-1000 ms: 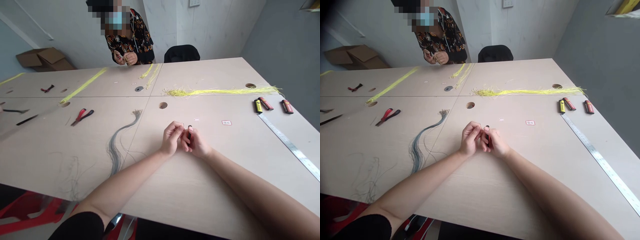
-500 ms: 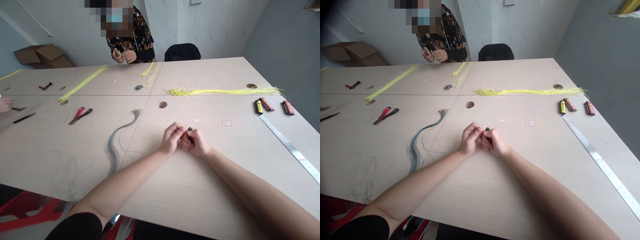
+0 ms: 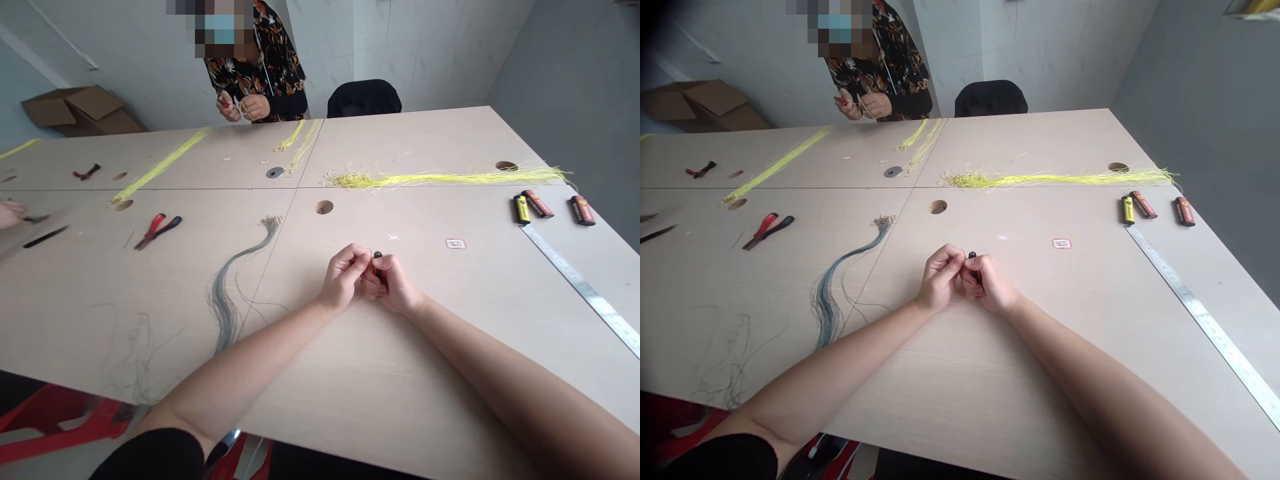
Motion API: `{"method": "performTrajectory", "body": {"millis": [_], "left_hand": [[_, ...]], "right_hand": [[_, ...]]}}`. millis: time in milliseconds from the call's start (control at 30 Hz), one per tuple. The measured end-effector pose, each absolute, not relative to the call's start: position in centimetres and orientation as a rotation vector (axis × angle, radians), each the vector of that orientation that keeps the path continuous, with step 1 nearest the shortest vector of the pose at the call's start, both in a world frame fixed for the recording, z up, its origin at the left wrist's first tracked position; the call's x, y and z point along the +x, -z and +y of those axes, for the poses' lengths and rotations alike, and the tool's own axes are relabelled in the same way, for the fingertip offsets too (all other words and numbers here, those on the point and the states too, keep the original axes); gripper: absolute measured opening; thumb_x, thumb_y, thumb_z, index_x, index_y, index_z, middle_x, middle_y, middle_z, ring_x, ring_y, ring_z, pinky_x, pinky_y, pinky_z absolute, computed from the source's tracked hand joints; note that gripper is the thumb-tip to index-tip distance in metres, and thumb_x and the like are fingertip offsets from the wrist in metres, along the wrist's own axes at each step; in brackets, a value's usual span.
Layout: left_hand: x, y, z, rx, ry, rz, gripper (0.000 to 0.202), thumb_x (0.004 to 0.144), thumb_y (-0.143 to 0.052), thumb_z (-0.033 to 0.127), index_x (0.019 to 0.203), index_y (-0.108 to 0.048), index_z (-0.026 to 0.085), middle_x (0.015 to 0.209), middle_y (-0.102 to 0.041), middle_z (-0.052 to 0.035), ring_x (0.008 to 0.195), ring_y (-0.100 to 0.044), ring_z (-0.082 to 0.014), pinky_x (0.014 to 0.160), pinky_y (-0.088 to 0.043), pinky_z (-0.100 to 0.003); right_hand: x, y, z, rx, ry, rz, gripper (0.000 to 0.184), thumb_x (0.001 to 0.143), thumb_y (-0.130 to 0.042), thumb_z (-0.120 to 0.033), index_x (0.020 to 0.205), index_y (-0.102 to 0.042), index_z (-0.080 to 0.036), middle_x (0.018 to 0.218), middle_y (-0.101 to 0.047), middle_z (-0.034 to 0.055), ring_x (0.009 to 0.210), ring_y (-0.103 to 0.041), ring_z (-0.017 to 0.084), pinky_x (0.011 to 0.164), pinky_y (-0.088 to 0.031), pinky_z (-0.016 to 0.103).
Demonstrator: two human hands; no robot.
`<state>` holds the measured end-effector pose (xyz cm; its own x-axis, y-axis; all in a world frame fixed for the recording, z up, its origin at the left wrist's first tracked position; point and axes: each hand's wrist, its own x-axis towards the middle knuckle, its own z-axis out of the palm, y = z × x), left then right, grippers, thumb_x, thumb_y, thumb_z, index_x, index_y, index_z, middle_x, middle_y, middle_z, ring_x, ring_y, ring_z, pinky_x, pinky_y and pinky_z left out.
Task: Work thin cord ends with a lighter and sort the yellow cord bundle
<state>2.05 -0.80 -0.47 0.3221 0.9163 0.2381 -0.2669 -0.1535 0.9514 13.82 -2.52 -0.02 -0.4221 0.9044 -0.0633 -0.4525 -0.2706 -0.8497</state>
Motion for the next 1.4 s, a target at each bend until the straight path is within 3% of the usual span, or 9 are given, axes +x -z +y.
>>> {"method": "performTrajectory", "body": {"millis": [267, 533, 1400], "left_hand": [[2.43, 0.8, -0.86, 1.234, -1.192, 0.64, 0.03, 0.085, -0.061, 0.045, 0.071, -0.054, 0.019, 0.054, -0.052, 0.0045, 0.049, -0.049, -0.0094, 0.049, -0.038, -0.023], [2.24, 0.93, -0.74, 1.23, -1.099, 0.666, 0.035, 0.083, -0.061, 0.052, 0.073, -0.053, 0.02, 0.051, -0.054, 0.0043, 0.045, -0.051, -0.0112, 0.047, -0.04, -0.024], [2.03, 1.12, -0.41, 1.274, -1.153, 0.649, 0.032, 0.082, -0.065, 0.046, 0.07, -0.055, 0.018, 0.054, -0.055, 0.0037, 0.051, -0.051, -0.0099, 0.053, -0.04, -0.023]], "right_hand": [[13.77, -0.04, -2.57, -0.689, -1.833, -0.983, 0.035, 0.068, -0.046, -0.043, 0.042, -0.034, -0.023, 0.034, -0.023, -0.0065, 0.034, -0.016, 0.007, 0.038, -0.015, 0.025], [13.72, -0.13, -2.57, -0.751, -1.814, -0.968, 0.035, 0.067, -0.046, -0.043, 0.04, -0.034, -0.023, 0.034, -0.024, -0.0055, 0.036, -0.017, 0.007, 0.038, -0.014, 0.025], [13.93, -0.29, -2.52, -0.768, -1.848, -1.008, 0.037, 0.071, -0.044, -0.044, 0.043, -0.031, -0.024, 0.036, -0.022, -0.0064, 0.036, -0.014, 0.007, 0.037, -0.013, 0.024]]}}
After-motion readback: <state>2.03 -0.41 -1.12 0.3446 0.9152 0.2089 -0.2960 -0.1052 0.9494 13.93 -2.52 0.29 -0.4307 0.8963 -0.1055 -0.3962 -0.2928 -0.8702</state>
